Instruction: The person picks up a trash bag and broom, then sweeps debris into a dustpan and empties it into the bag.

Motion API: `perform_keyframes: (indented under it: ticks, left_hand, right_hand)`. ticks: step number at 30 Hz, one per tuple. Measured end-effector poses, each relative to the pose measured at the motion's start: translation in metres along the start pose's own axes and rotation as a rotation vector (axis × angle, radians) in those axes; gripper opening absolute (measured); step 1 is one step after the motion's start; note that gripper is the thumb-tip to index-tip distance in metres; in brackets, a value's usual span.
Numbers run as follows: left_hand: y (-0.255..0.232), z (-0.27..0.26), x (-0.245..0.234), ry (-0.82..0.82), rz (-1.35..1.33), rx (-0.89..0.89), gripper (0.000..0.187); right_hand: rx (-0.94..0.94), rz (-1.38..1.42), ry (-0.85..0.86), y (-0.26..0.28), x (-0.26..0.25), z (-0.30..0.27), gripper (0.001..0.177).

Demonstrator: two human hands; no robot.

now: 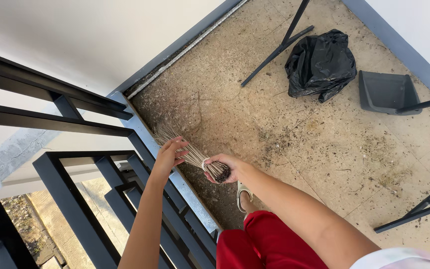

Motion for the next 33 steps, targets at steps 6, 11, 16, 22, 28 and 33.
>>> perform_keyframes:
  ticks: [6,11,16,22,28,33]
  left_hand:
    - [-0.006,0.024,-0.006,0.057,0.260,0.013,0.053]
    - [-0.022,0.062,-0.012,0.108,0.289,0.020,0.053]
    - [-0.051,0.102,-0.018,0.155,0.355,0.031,0.050]
    - [-0.090,0.135,-0.049,0.148,0.434,0.091,0.050]
    - [-0.096,0.140,-0.101,0.148,0.440,0.028,0.050]
    - [-0.105,0.154,-0.137,0.125,0.426,0.037,0.051]
  right_hand:
    - [-0.079,0.123,-0.284,0.043,-0.083,-0.003,0.038]
    - [-0.173,0.279,-0.260,0.080,-0.085,-0.065,0.033]
    - [-0.256,0.225,-0.057,0.080,0.025,-0.092,0.026]
    - [-0.135,0.214,0.209,0.070,0.098,-0.057,0.031]
    - [-0.176,0.428,0.045,0.098,0.062,0.067,0.038]
    - [-0.357,0.438,-0.082,0.096,0.100,0.099,0.027]
Point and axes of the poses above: each hand's wrist, its own z-axis towards the middle knuckle, its own x-axis out of the palm, y = z × x, the point moved 5 cm from there along z, towards the middle knuckle, and after that the axes turned 4 degrees about y, right-handed, at the moved point
